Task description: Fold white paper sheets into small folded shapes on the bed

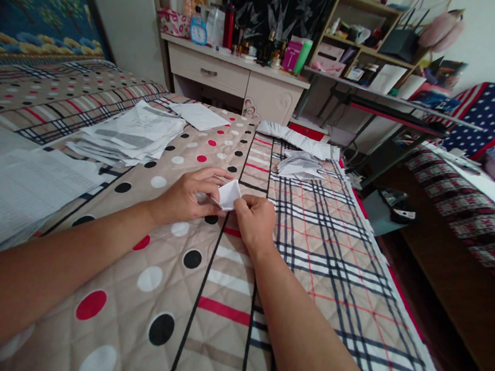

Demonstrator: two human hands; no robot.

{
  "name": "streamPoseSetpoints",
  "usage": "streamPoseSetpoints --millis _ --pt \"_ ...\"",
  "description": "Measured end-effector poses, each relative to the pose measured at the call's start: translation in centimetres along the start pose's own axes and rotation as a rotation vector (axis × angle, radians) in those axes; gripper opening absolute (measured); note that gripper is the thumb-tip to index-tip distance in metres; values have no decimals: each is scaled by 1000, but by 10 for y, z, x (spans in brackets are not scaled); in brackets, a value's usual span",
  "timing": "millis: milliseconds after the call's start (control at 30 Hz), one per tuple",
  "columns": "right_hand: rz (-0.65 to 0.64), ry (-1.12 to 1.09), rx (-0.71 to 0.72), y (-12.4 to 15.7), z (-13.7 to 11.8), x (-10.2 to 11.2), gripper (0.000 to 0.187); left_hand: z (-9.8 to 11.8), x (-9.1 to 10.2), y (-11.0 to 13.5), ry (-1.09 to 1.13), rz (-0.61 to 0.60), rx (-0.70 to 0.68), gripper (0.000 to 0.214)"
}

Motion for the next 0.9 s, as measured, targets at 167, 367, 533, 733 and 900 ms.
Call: streamPoseSetpoints --millis 167,367,533,733,900 --pt "-1 -105 8 1 -6 2 49 -26 -1 2 216 94 247 30" --pt "-3 -180 94 1 -17 -2 37 -40 -2 8 277 127 402 34" --pt "-18 -245 126 0 -16 -5 29 -41 -6 9 380 123 422 28" --pt "-47 -211 120 2 -15 -6 32 -39 -3 8 362 158 378 29" --pt "-84 -227 121 3 -16 -8 31 -30 5 5 254 179 306 19"
Point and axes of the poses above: each hand's wrist, its own y-axis away from the middle knuckle, its own x-axis out of the back of the hand, z = x × y, the point moved 9 cm from there along -y, towards the middle knuckle, and after that the axes turned 1 degree about -z, right-handed, at the moved point
